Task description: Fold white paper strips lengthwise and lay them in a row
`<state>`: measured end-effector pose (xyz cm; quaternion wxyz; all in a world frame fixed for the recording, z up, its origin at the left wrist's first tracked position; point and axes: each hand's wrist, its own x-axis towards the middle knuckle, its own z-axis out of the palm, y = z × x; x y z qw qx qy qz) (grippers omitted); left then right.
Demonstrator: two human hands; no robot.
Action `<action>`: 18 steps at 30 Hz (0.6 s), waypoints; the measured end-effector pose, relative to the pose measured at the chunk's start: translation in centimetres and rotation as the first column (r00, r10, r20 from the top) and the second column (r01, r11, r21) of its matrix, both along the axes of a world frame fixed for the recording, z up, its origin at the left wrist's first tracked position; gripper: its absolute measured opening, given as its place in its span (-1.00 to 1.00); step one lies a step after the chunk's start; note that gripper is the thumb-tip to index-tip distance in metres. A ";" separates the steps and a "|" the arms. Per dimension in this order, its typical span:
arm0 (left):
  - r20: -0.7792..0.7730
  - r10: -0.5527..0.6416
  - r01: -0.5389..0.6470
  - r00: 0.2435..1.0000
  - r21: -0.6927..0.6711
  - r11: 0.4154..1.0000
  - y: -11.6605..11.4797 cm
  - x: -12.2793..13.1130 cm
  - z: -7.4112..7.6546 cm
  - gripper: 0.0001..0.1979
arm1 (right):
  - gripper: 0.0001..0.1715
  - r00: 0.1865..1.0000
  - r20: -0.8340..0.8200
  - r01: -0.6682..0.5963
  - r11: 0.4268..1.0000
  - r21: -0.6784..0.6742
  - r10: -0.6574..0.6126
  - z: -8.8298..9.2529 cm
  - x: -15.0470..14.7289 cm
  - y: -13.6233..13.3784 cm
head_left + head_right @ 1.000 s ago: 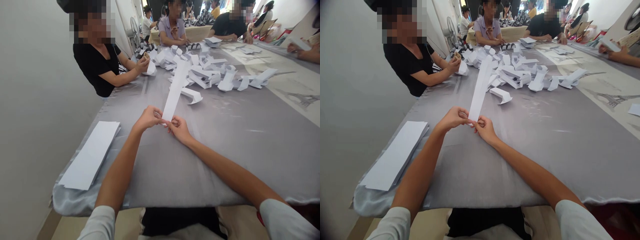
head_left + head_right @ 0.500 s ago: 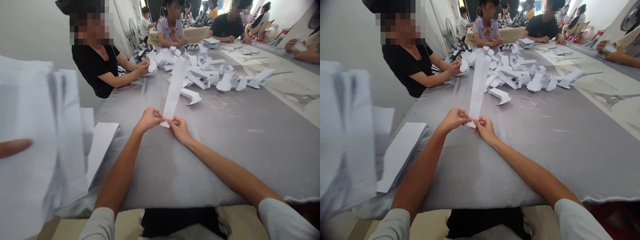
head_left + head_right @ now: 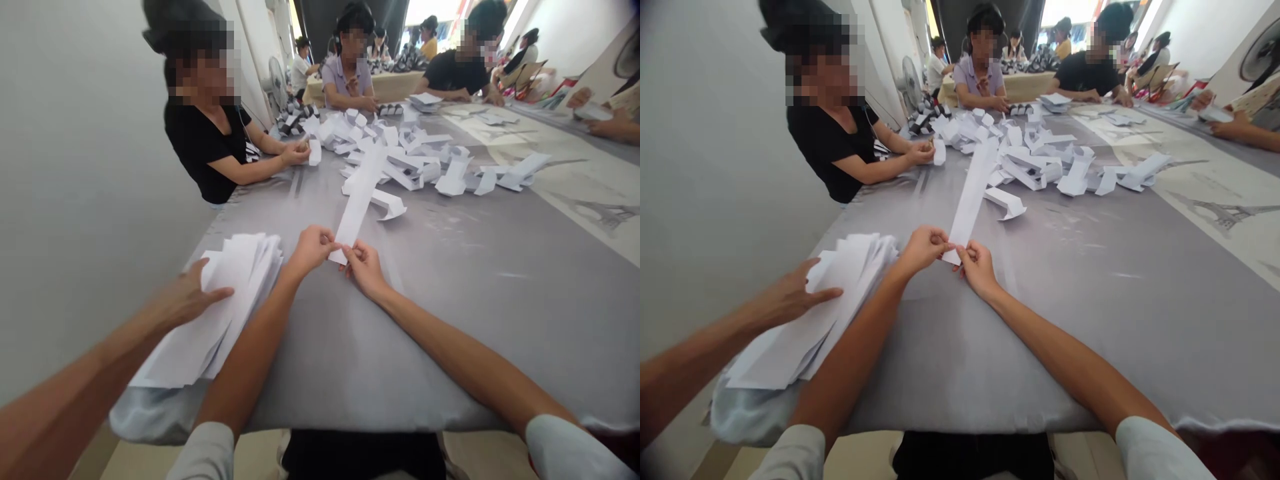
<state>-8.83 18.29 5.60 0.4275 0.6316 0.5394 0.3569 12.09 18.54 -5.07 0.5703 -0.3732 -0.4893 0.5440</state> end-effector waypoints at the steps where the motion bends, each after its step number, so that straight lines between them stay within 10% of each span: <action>1: -0.042 0.035 -0.034 0.998 0.030 0.999 -1.9 -2.9 0.8 -0.64 | -0.46 1.000 -0.017 0.017 1.000 0.000 -0.017 -0.1 -0.1 0.0; 4: -0.417 0.284 -0.200 0.863 0.234 0.951 -7.6 -10.5 2.8 -0.54 | -0.45 0.995 -0.060 0.072 0.997 -0.016 -0.073 -0.5 -0.2 0.0; 6: -0.518 0.409 -0.286 0.751 0.303 0.909 -9.2 -10.8 3.4 -0.53 | -0.47 0.990 -0.088 0.107 0.994 -0.025 -0.109 -0.9 -0.1 0.1; 13: -0.378 0.026 -0.025 0.926 0.009 1.000 0.9 7.2 -1.1 -0.87 | -0.44 0.988 -0.071 0.140 0.990 0.000 -0.140 -1.2 0.2 -0.1; 18: -0.290 0.053 -0.040 0.956 0.052 0.998 2.6 7.0 -2.7 -0.89 | -0.46 0.992 -0.091 0.082 0.996 -0.022 -0.083 -1.4 0.1 0.2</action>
